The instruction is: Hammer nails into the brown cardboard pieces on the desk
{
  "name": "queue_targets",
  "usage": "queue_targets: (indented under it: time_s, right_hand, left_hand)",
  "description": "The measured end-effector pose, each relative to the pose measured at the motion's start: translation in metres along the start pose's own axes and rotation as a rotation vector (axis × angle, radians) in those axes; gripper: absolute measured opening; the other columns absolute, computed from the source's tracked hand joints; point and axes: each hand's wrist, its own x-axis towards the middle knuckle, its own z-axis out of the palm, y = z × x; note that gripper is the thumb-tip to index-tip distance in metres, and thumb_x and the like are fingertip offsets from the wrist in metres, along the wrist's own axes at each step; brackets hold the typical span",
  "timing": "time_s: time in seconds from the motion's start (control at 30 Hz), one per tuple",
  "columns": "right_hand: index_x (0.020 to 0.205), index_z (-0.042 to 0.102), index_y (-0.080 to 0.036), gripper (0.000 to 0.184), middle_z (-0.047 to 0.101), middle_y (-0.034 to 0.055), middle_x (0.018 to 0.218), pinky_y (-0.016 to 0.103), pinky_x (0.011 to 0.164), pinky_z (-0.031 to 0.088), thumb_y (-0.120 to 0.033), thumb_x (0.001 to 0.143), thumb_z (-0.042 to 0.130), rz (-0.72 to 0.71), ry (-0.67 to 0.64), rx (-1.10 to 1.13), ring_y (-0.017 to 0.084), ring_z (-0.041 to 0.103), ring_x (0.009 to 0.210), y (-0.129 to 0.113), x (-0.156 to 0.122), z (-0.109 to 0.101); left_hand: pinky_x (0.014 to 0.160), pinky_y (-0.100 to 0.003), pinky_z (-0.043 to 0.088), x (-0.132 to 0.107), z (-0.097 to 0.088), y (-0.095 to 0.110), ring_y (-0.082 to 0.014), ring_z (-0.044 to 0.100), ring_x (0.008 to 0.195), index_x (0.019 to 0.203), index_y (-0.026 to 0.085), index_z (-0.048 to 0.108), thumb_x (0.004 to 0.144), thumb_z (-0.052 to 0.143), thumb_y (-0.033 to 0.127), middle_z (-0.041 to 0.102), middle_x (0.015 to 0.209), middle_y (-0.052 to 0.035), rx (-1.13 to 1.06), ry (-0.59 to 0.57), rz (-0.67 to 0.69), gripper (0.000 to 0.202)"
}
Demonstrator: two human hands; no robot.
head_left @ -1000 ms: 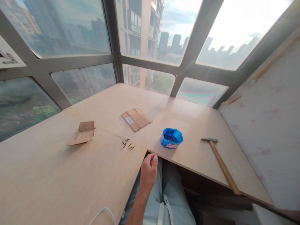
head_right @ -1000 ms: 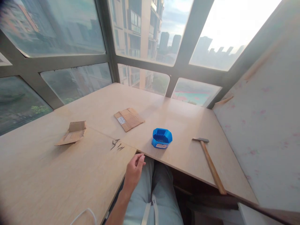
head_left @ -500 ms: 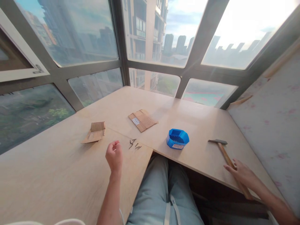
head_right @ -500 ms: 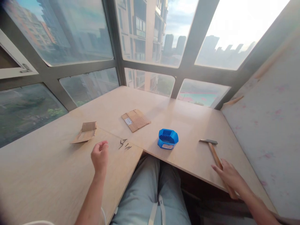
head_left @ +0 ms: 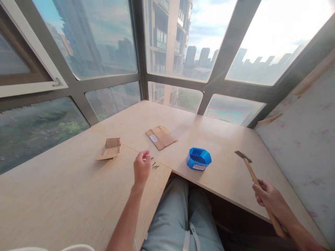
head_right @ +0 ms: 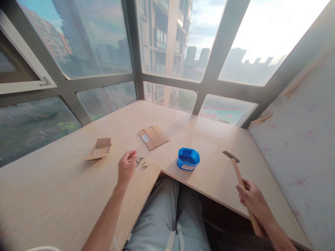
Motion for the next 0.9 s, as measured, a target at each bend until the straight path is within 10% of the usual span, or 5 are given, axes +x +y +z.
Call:
queue_targets:
  time_s: [0.17,0.33,0.57,0.77,0.9]
  right_hand:
    - [0.114,0.048,-0.017,0.051,0.054,-0.0048,0.062,0.022,0.033,0.034,-0.044,0.074,0.062,-0.128,-0.219,0.201,0.009,0.043,0.037,-0.082,-0.073,0.050]
    - [0.120,0.053,-0.019,0.037,0.065,0.0039,0.089,0.026,0.058,0.051,-0.030,0.085,0.053,-0.419,-0.565,0.239,0.015,0.062,0.067,-0.134,-0.126,0.143]
    - [0.128,0.050,-0.016,0.047,0.063,0.0127,0.113,0.039,0.091,0.048,-0.008,0.082,0.050,-0.726,-0.687,0.202,0.023,0.058,0.104,-0.141,-0.169,0.250]
    - [0.122,0.055,-0.021,0.036,0.059,0.0101,0.113,0.034,0.079,0.053,-0.017,0.086,0.054,-0.724,-0.749,0.178,0.019,0.062,0.088,-0.139,-0.169,0.255]
    - [0.121,0.056,-0.020,0.030,0.058,0.0123,0.117,0.037,0.084,0.052,-0.020,0.092,0.047,-0.777,-0.456,0.088,0.021,0.061,0.095,-0.118,-0.132,0.220]
  left_hand:
    - [0.068,-0.030,0.051,-0.048,0.012,0.024,-0.0201,0.065,0.079,0.092,0.013,0.066,0.077,0.059,0.044,0.070,0.090,-0.0113,-0.298,-0.286,-0.117,0.035]
    - [0.067,-0.029,0.054,-0.079,0.008,0.042,-0.0215,0.066,0.087,0.105,0.012,0.063,0.079,0.059,0.058,0.069,0.098,-0.0133,-0.680,-0.511,-0.299,0.053]
    - [0.060,-0.026,0.052,-0.054,-0.024,-0.010,-0.0150,0.061,0.064,0.077,0.012,0.063,0.061,0.074,0.054,0.065,0.070,-0.0036,-0.491,-0.193,-0.435,0.046]
    - [0.059,-0.028,0.050,-0.031,-0.061,-0.049,-0.0134,0.056,0.058,0.065,0.012,0.062,0.048,0.075,0.056,0.061,0.063,-0.0023,-0.393,-0.182,-0.510,0.050]
    - [0.058,-0.028,0.049,-0.024,-0.071,-0.061,-0.0138,0.056,0.058,0.065,0.012,0.062,0.044,0.072,0.059,0.062,0.063,-0.0033,-0.267,-0.178,-0.539,0.053]
